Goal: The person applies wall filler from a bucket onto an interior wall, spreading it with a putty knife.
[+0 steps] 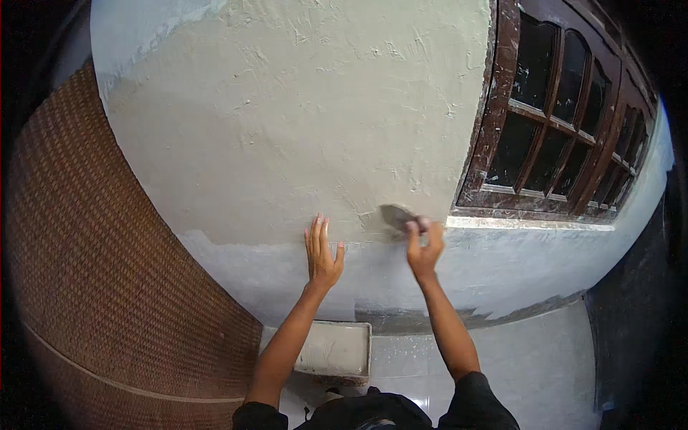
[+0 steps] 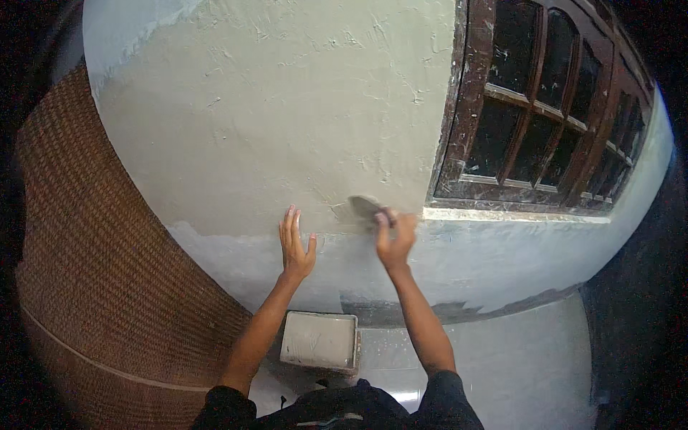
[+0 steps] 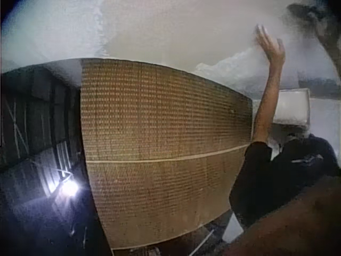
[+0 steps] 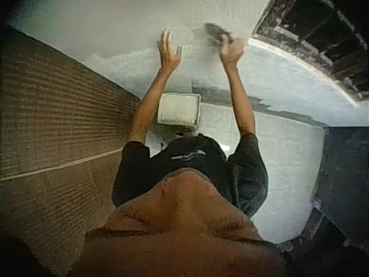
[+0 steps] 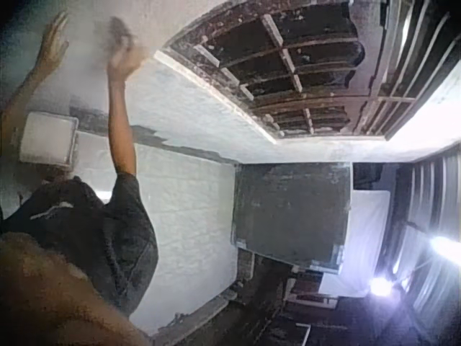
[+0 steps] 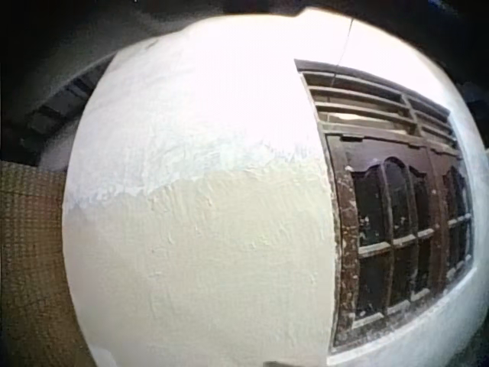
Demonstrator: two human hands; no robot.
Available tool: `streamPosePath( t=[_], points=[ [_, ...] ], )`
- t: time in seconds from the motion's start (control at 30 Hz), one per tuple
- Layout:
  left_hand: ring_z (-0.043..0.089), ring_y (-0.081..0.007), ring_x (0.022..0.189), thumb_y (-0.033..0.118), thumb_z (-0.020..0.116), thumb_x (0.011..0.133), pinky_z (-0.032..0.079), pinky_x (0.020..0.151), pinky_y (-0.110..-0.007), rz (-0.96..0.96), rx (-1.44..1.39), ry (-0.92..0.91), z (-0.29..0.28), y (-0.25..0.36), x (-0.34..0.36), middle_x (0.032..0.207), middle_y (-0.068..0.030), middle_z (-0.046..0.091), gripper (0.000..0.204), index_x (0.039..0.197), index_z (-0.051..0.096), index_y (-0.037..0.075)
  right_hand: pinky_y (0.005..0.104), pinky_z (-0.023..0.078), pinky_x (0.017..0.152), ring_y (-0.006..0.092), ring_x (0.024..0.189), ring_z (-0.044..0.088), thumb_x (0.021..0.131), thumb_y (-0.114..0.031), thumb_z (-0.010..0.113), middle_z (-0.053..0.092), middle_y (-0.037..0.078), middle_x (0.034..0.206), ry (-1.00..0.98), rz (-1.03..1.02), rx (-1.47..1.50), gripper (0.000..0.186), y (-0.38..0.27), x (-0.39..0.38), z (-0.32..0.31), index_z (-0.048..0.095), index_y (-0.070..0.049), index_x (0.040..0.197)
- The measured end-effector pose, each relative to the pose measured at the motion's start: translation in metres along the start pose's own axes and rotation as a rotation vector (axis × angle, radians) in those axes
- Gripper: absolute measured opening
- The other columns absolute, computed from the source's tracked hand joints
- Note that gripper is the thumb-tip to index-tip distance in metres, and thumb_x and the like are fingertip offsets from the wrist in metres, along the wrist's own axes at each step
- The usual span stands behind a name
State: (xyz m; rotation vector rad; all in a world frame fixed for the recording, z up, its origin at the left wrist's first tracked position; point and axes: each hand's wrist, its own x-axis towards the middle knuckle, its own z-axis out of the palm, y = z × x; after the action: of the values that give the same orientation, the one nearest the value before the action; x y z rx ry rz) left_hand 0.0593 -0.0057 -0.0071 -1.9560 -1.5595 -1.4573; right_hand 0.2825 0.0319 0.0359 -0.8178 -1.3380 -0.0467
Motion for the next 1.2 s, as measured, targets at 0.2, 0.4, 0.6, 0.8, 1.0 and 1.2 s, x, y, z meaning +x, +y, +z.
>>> streamPosePath(
  t=[0.2, 0.4, 0.6, 0.8, 1.0, 1.2],
  points=[
    [0.022, -0.035, 0.143, 0.015, 0.055, 0.089, 0.014, 0.115, -0.055, -0.045, 0.011, -0.012, 0.006, 0.012, -0.001, 0.153, -0.0188, 0.026, 0.065, 0.146, 0.027, 0.001, 0.0351, 0.043, 0.065, 0.024, 0.069, 0.055, 0.086, -0.01, 0.069, 0.064, 0.011, 0.078, -0.144, -0.208, -0.086, 0.014, 0.012, 0.009, 0.013, 0.067, 0.0, 0.097],
    [0.022, -0.0351, 0.143, 0.015, 0.056, 0.089, 0.013, 0.115, -0.055, -0.03, -0.015, 0.003, 0.0, 0.004, -0.001, 0.153, -0.0185, 0.026, 0.067, 0.146, 0.026, 0.001, 0.0373, 0.043, 0.074, 0.0289, 0.076, 0.059, 0.083, -0.005, 0.069, 0.066, 0.012, 0.085, 0.076, 0.015, -0.006, 0.014, -0.001, 0.012, -0.006, 0.068, -0.003, 0.097],
    [0.022, -0.0349, 0.143, 0.014, 0.057, 0.088, 0.014, 0.115, -0.055, 0.013, -0.019, -0.006, 0.009, 0.003, 0.005, 0.153, -0.0183, 0.026, 0.067, 0.146, 0.026, 0.001, 0.0339, 0.043, 0.065, 0.0234, 0.07, 0.057, 0.082, -0.006, 0.071, 0.065, 0.012, 0.079, -0.267, -0.302, -0.157, 0.015, -0.001, -0.001, 0.025, 0.069, -0.003, 0.097],
    [0.022, -0.0349, 0.143, 0.014, 0.056, 0.088, 0.014, 0.115, -0.055, 0.027, -0.056, -0.044, 0.001, -0.01, 0.006, 0.153, -0.018, 0.025, 0.067, 0.146, 0.026, 0.0, 0.0298, 0.046, 0.069, 0.0156, 0.077, 0.058, 0.091, -0.012, 0.066, 0.065, 0.008, 0.087, 0.261, 0.272, 0.041, 0.02, 0.007, 0.024, -0.013, 0.067, 0.002, 0.105],
    [0.022, -0.035, 0.143, 0.014, 0.056, 0.088, 0.014, 0.115, -0.055, 0.056, -0.104, -0.055, 0.003, -0.01, 0.005, 0.153, -0.018, 0.026, 0.067, 0.146, 0.026, 0.0, 0.0326, 0.046, 0.07, 0.0208, 0.078, 0.06, 0.087, -0.012, 0.07, 0.068, 0.011, 0.085, -0.222, -0.173, -0.144, 0.017, 0.002, -0.021, 0.02, 0.069, 0.0, 0.098],
    [0.023, -0.0348, 0.143, 0.014, 0.056, 0.089, 0.014, 0.115, -0.055, 0.053, -0.092, -0.083, -0.005, -0.019, -0.001, 0.153, -0.0177, 0.026, 0.065, 0.146, 0.027, -0.001, 0.0308, 0.046, 0.07, 0.0159, 0.076, 0.056, 0.089, -0.012, 0.067, 0.066, 0.008, 0.087, 0.403, 0.376, 0.108, 0.02, 0.024, -0.002, -0.009, 0.067, 0.0, 0.105]
  ],
)
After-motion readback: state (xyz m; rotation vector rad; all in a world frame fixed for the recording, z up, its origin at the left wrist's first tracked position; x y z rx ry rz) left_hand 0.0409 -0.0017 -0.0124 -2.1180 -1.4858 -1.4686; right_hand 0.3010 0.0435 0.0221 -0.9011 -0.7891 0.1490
